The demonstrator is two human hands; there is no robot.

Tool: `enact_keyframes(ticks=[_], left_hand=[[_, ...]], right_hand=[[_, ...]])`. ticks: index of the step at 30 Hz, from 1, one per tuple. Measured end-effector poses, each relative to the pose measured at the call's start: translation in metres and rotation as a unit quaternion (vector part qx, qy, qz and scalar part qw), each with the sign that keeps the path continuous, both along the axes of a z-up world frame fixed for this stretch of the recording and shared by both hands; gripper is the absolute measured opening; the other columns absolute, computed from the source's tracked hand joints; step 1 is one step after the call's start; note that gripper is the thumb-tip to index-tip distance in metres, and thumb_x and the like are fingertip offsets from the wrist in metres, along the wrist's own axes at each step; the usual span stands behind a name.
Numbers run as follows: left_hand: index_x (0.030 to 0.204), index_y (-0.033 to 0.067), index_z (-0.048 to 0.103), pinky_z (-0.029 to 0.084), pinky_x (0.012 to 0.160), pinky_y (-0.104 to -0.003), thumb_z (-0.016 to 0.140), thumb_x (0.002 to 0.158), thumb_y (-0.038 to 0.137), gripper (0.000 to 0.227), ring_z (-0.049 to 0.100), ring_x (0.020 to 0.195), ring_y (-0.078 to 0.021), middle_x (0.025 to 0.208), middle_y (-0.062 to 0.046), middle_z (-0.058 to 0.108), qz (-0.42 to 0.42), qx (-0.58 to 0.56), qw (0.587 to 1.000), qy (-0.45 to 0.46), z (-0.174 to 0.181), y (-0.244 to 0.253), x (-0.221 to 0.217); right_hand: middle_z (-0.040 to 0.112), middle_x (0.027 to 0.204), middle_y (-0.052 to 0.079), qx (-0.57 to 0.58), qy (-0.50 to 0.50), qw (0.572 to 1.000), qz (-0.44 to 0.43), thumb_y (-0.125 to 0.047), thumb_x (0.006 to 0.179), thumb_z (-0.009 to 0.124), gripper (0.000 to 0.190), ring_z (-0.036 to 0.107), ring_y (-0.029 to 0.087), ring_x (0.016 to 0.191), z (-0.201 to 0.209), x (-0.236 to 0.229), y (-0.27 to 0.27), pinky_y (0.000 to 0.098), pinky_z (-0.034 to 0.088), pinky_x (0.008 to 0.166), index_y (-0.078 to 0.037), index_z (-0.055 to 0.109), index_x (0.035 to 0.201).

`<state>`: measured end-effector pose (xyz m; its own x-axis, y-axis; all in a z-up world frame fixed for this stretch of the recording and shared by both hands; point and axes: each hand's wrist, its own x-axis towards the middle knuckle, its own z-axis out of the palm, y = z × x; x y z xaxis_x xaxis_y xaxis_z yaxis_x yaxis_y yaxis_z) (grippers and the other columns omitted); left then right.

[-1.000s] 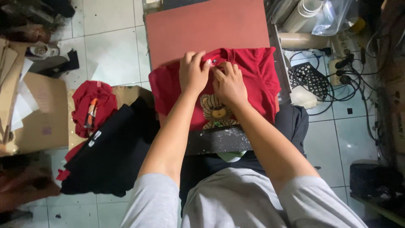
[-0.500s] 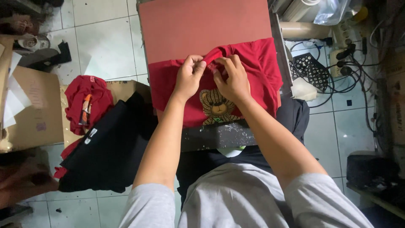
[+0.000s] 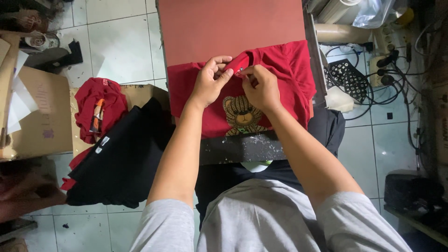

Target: The person places a red t-shirt on a heat press machine, smooths the fabric, and operates the press. The person then removes the shirt, folds it, and places it on a stack.

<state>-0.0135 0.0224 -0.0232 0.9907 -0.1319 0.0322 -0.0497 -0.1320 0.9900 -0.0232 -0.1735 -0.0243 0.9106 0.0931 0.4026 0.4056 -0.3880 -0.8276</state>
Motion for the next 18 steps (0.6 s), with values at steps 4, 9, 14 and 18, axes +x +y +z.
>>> enact_keyframes(ticks=[4,9,14,18], left_hand=[[0.128,0.0164,0.064,0.050,0.070,-0.019,0.074,0.098,0.026,0.033,0.064,0.080,-0.0035,0.102,0.001,0.077,-0.003,-0.002,1.000,-0.002,-0.005,0.000,0.003],[0.133,0.0204,0.063,0.050,0.071,-0.017,0.075,0.097,0.023,0.038,0.064,0.081,-0.0030,0.106,0.002,0.077,-0.018,0.018,1.000,0.001,-0.009,0.001,0.004],[0.130,0.0212,0.065,0.050,0.069,-0.017,0.081,0.090,0.019,0.043,0.066,0.079,-0.0040,0.105,0.001,0.077,-0.016,0.036,0.999,0.007,-0.006,-0.003,0.004],[0.132,0.0212,0.065,0.050,0.070,-0.017,0.080,0.092,0.021,0.043,0.065,0.080,-0.0033,0.105,0.002,0.077,-0.021,0.027,0.999,0.016,-0.002,-0.001,0.003]], right_hand=[[0.070,0.083,0.008,0.121,0.082,0.987,0.065,-0.012,0.089,0.070,0.025,0.057,0.015,0.068,0.010,0.009,-0.007,0.0328,0.048,0.060,-0.013,0.075,0.113],[0.074,0.086,0.015,0.235,0.183,0.948,0.111,-0.001,0.088,0.082,0.024,0.065,0.012,0.056,0.007,0.018,-0.014,0.0226,0.053,0.049,0.001,0.069,0.108],[0.073,0.089,0.017,0.264,0.195,0.938,0.112,-0.011,0.100,0.074,0.023,0.073,0.020,0.067,0.026,0.016,-0.023,0.0285,0.059,0.058,0.002,0.067,0.117],[0.073,0.087,0.014,0.178,0.190,0.957,0.129,0.002,0.090,0.078,0.017,0.071,0.015,0.064,0.028,0.011,-0.020,0.0246,0.057,0.055,0.003,0.072,0.106]])
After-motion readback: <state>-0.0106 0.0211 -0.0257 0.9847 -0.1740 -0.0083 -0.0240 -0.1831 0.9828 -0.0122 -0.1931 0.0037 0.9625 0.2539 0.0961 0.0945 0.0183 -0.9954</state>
